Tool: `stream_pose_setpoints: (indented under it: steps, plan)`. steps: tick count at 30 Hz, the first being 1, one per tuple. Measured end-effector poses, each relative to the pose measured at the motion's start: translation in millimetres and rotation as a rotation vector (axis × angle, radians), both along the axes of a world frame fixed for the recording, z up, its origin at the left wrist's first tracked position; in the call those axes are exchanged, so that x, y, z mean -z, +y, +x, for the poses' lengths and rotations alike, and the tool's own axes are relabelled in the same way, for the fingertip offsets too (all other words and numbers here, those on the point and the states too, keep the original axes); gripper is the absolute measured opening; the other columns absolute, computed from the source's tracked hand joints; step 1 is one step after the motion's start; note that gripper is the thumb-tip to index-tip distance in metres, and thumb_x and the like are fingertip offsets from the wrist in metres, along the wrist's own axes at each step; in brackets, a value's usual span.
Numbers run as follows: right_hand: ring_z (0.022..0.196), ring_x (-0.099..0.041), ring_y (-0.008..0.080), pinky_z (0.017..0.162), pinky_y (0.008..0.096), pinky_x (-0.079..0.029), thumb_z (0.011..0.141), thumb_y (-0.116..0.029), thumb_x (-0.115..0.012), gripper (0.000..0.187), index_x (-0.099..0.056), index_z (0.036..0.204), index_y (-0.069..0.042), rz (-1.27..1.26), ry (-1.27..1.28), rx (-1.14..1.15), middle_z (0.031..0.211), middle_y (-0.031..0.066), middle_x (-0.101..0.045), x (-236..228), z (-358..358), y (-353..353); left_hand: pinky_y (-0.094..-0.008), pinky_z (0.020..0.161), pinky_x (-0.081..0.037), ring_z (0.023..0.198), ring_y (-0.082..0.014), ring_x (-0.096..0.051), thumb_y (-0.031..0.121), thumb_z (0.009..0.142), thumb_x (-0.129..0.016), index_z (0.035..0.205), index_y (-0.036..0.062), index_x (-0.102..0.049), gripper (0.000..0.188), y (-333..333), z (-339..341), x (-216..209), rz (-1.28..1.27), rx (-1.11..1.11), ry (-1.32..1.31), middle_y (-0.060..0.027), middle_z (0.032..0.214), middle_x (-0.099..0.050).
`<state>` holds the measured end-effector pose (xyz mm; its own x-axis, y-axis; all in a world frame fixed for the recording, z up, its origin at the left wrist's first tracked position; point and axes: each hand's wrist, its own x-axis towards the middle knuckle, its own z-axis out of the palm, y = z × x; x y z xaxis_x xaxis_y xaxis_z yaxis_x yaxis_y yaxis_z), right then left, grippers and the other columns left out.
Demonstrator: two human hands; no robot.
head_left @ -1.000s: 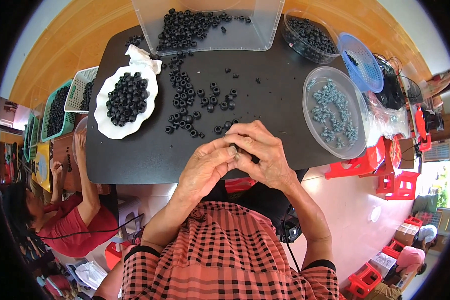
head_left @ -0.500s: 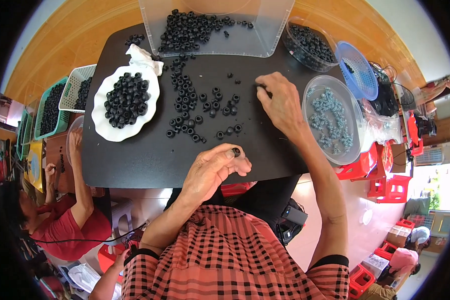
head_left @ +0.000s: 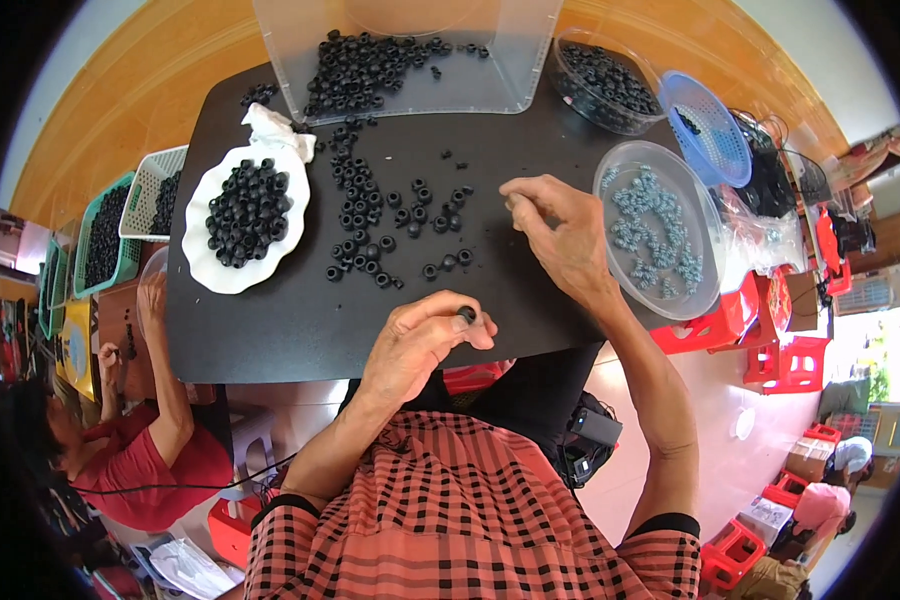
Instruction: The person assembles small black rubber rings by hand, inserting tiny plastic pieces into the center of each ring.
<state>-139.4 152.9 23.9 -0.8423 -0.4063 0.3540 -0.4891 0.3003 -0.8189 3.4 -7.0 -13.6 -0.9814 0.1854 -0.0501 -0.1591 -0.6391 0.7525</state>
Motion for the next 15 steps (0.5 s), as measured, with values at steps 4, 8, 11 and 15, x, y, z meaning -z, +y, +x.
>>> stream_pose_setpoints:
  steps: [4,8,11,15]
  plan:
    - [0.06,-0.056,0.0092,0.057,0.0249,-0.047,0.083,-0.004,-0.063,0.012,-0.068,0.093,0.0,-0.036,0.038,0.205,0.072,0.0071,-0.064,-8,1,37,-0.0363,0.092,-0.045,0.098,-0.0228,-0.06,0.004,0.091,-0.046,0.105,-0.0081,-0.059,0.023,2,0,-4,-0.03,-0.035,0.012,-0.0157,0.092,-0.065]
    - [0.059,-0.056,0.0088,0.058,0.0257,-0.046,0.084,-0.008,-0.063,0.013,-0.069,0.092,0.0,0.039,-0.006,0.391,0.067,0.0072,-0.064,-11,-21,95,-0.037,0.094,-0.043,0.098,-0.0238,-0.059,0.004,0.088,-0.048,0.104,-0.0079,-0.06,0.023,5,-7,-8,-0.222,-0.156,0.126,-0.015,0.087,-0.065]
    - [0.059,-0.056,0.0088,0.057,0.0253,-0.045,0.085,-0.012,-0.061,0.016,-0.07,0.09,0.001,0.143,0.015,0.424,0.066,0.0059,-0.063,-12,-29,125,-0.0373,0.093,-0.044,0.097,-0.0234,-0.059,0.004,0.088,-0.048,0.103,-0.0067,-0.061,0.023,7,-7,-6,-0.253,-0.21,0.118,-0.0147,0.086,-0.065]
    - [0.06,-0.057,0.0107,0.058,0.0272,-0.047,0.083,-0.011,-0.062,0.016,-0.07,0.09,0.002,0.277,0.048,0.356,0.066,0.0066,-0.064,-13,-22,134,-0.0376,0.09,-0.045,0.097,-0.0233,-0.059,0.005,0.088,-0.048,0.103,-0.0045,-0.062,0.022,6,-7,-4,-0.286,-0.199,0.151,-0.0134,0.082,-0.065]
